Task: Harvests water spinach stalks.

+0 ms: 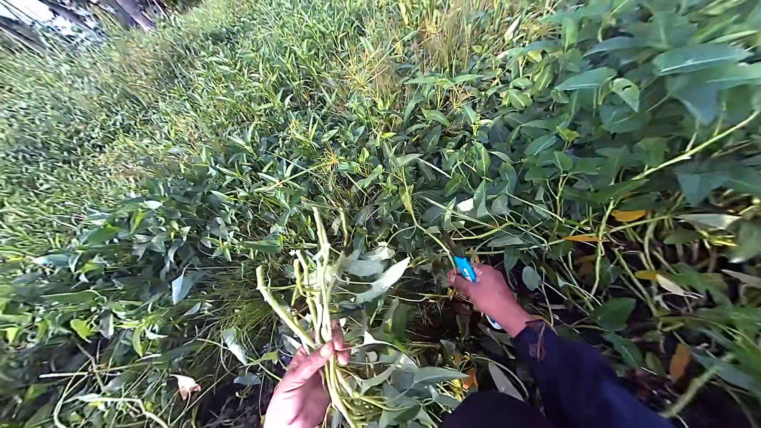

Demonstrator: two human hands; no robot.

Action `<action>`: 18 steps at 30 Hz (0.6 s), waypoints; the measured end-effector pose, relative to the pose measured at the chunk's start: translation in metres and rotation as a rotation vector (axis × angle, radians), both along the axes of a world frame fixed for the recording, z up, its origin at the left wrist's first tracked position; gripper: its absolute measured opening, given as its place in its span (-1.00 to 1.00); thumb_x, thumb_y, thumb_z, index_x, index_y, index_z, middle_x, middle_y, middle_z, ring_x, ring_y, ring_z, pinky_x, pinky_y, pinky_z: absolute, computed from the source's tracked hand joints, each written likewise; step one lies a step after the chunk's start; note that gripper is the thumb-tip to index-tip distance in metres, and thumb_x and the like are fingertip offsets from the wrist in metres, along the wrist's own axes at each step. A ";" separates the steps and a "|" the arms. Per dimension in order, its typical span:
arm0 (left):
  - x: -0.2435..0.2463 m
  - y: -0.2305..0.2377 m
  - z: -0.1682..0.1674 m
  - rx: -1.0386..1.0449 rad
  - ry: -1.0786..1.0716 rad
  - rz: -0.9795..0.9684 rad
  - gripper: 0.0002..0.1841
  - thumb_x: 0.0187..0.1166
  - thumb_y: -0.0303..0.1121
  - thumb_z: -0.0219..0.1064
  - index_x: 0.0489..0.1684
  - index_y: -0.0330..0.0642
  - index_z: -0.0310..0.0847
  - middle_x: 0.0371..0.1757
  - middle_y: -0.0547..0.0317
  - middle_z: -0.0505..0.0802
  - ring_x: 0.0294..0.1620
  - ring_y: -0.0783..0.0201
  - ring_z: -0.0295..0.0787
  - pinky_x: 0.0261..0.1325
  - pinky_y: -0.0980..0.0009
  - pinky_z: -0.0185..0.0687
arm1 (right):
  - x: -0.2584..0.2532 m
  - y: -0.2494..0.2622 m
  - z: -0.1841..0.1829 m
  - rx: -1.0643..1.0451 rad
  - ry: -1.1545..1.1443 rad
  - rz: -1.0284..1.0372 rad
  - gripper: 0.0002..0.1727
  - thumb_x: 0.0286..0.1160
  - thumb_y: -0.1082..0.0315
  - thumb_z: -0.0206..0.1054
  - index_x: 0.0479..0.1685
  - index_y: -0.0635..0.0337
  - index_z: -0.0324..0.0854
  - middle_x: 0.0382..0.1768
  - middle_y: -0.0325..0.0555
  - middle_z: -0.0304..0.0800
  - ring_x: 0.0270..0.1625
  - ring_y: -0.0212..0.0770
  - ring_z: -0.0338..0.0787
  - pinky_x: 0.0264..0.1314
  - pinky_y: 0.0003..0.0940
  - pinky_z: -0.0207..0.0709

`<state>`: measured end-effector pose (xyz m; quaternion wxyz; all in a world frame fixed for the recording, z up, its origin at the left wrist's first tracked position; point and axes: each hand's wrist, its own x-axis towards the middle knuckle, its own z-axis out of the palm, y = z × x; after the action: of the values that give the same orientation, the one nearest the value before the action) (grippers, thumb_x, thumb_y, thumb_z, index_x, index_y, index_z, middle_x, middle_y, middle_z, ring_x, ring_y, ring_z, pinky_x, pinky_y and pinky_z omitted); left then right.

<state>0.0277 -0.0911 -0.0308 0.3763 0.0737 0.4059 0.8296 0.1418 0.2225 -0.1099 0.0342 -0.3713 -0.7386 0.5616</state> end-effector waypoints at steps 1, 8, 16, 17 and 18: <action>-0.011 -0.017 0.007 0.002 0.059 0.055 -0.58 0.26 -0.39 0.64 0.15 -0.14 0.78 -0.15 0.06 0.89 -0.22 0.24 0.88 -0.13 0.33 0.86 | 0.004 0.011 0.012 -0.018 0.043 -0.015 -0.78 0.66 0.25 0.39 0.04 0.20 0.77 -0.23 -0.04 0.85 -0.34 -0.17 0.76 -0.17 -0.13 0.66; -0.029 -0.055 0.033 -0.277 0.285 0.356 -0.72 0.61 -0.56 0.11 0.11 -0.10 0.68 -0.23 0.14 0.91 -0.24 0.28 0.89 -0.08 0.35 0.85 | 0.009 0.054 0.095 0.030 0.364 -0.068 -0.91 0.64 0.37 0.38 -0.04 0.15 0.73 -0.23 -0.20 0.90 -0.47 -0.36 0.73 -0.46 -0.46 0.58; -0.016 0.033 0.027 -0.410 0.293 0.357 -0.82 0.56 -0.68 0.18 0.04 -0.44 0.55 -0.21 -0.11 0.88 -0.45 0.28 0.79 -0.40 0.47 0.74 | 0.016 -0.006 0.056 0.211 0.476 0.291 -0.76 0.60 0.11 0.39 0.03 -0.04 0.85 -0.07 -0.33 0.90 -0.08 -0.42 0.82 0.05 -0.35 0.72; -0.016 0.043 0.028 -0.446 0.290 0.356 -0.84 0.61 -0.68 0.19 0.05 -0.46 0.55 -0.19 -0.14 0.89 -0.47 0.27 0.78 -0.42 0.48 0.72 | 0.017 -0.016 0.051 0.231 0.516 0.356 -0.74 0.62 0.10 0.37 0.04 0.01 0.86 -0.06 -0.27 0.88 -0.01 -0.39 0.81 0.13 -0.35 0.71; -0.016 0.050 0.028 -0.482 0.284 0.353 -0.85 0.64 -0.66 0.19 0.07 -0.48 0.55 -0.17 -0.16 0.90 -0.48 0.27 0.78 -0.42 0.47 0.71 | 0.018 -0.024 0.047 0.246 0.549 0.410 -0.72 0.64 0.12 0.36 0.04 0.06 0.86 -0.07 -0.19 0.87 0.00 -0.35 0.81 0.15 -0.34 0.69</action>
<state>0.0120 -0.0407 -0.0032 0.1729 0.0258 0.6455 0.7435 0.1599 0.1981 -0.0627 0.1622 -0.0444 -0.8231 0.5425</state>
